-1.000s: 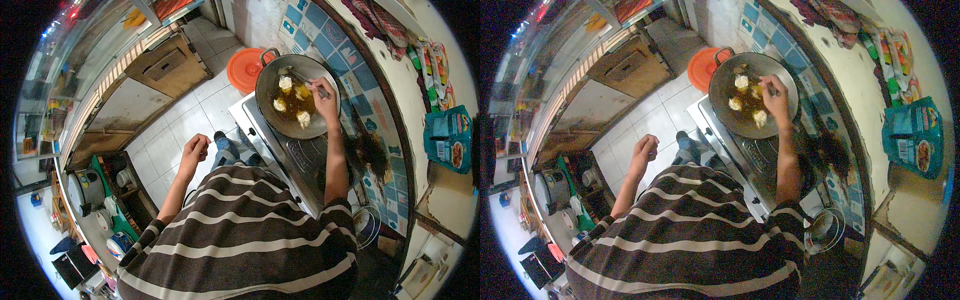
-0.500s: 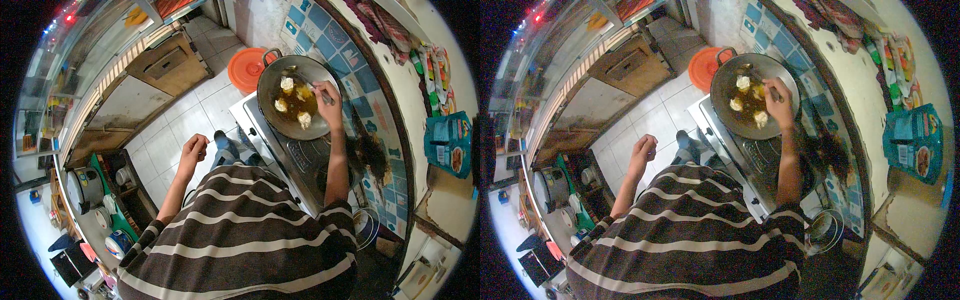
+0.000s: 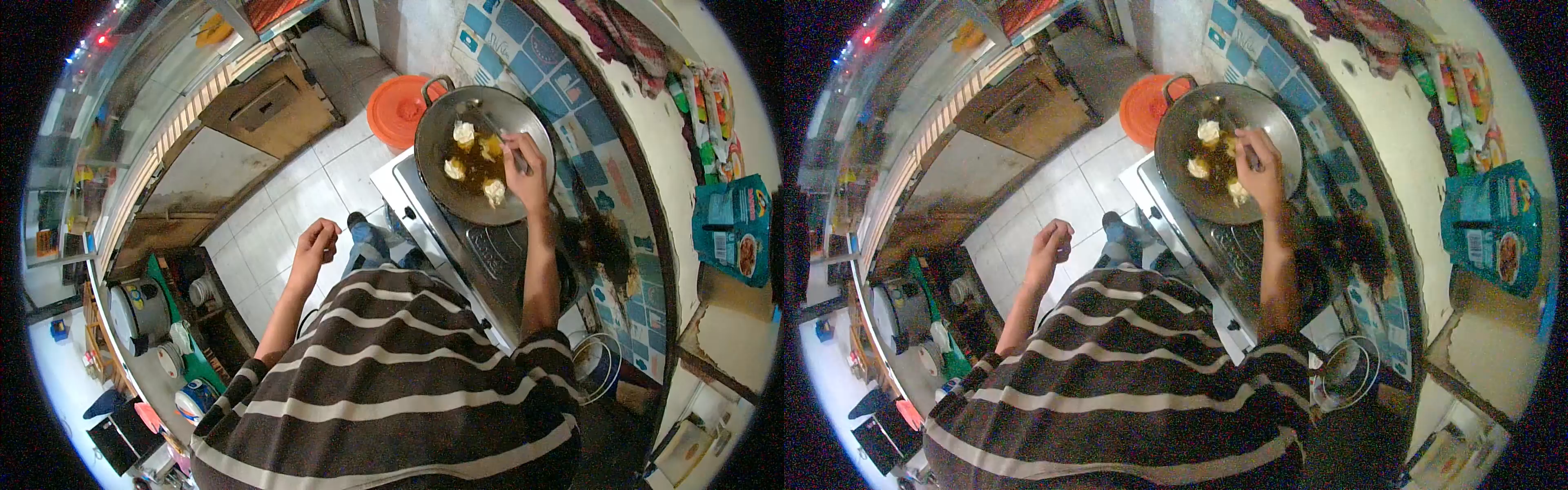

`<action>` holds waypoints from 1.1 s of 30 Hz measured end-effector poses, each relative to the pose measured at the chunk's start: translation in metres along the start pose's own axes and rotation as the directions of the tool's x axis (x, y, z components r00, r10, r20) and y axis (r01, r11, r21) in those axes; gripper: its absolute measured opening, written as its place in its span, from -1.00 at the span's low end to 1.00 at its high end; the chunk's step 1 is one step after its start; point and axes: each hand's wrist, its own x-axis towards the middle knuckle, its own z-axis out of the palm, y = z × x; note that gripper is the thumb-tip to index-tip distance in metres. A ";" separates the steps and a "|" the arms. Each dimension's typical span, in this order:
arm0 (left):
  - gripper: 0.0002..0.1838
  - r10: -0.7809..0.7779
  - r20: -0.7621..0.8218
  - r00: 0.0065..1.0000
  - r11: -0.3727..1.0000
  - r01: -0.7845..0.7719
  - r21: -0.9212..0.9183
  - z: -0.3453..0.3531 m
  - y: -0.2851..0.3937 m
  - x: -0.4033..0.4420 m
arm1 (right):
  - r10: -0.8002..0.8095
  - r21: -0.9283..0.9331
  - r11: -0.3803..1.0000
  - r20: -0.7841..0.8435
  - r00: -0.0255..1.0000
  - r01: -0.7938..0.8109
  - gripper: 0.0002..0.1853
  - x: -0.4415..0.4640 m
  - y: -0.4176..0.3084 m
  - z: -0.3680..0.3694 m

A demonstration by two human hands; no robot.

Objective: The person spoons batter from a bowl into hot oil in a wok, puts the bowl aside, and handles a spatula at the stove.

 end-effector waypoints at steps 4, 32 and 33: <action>-0.75 -0.005 0.006 1.000 1.000 0.005 -0.015 0.002 -0.002 -0.003 | 0.012 0.062 0.998 -0.035 0.999 -0.010 -0.89 0.003 0.016 0.013; -0.74 0.016 -0.002 1.000 1.000 -0.016 -0.025 -0.001 0.001 -0.007 | -0.097 0.019 0.995 0.024 0.995 0.096 -0.86 0.019 0.016 0.011; -0.74 0.014 -0.001 1.000 1.000 -0.014 -0.025 -0.001 0.002 -0.007 | -0.035 0.075 0.997 0.019 0.999 0.033 -0.86 0.017 0.014 0.011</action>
